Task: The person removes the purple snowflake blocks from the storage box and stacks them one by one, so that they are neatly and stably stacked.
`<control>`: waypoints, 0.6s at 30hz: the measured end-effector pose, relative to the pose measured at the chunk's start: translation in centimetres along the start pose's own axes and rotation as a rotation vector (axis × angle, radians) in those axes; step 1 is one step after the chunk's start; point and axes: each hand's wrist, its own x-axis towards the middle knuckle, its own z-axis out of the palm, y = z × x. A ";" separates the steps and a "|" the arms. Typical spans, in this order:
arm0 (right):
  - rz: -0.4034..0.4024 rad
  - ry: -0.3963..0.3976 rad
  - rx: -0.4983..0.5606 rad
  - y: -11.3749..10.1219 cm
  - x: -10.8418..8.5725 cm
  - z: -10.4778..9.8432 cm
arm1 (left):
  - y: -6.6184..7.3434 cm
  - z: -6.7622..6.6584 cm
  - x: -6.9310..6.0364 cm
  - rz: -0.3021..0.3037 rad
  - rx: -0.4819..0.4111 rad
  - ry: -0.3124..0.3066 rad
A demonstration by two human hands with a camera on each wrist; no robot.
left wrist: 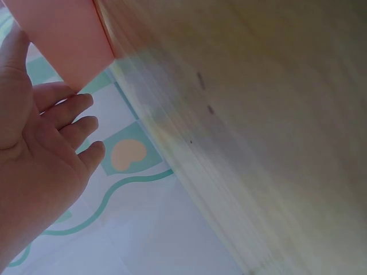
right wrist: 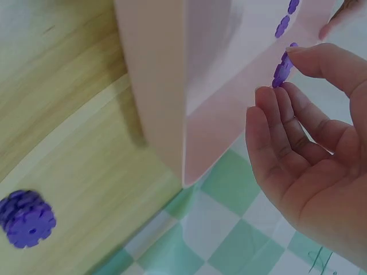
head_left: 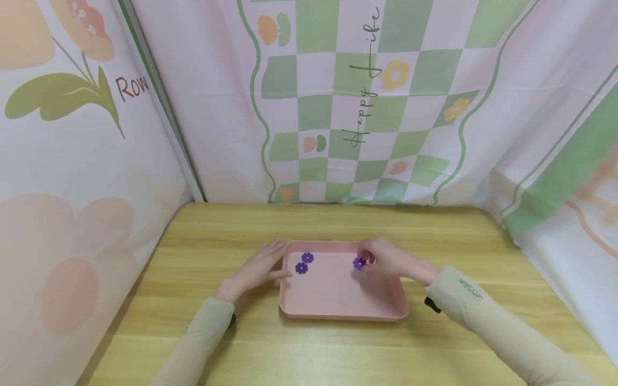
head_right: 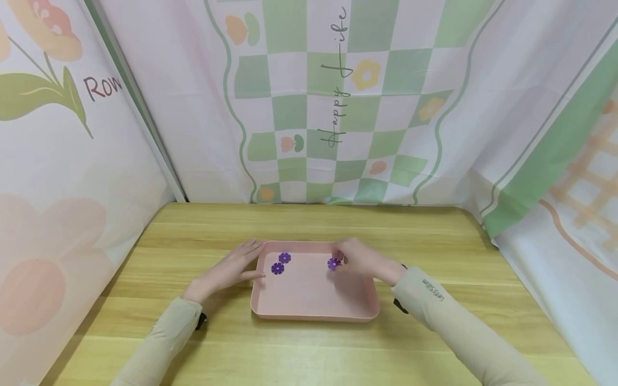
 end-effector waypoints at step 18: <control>0.118 0.056 0.038 1.7 -2.9 -2.2 | 0.0 0.0 0.0 -0.001 0.013 -0.003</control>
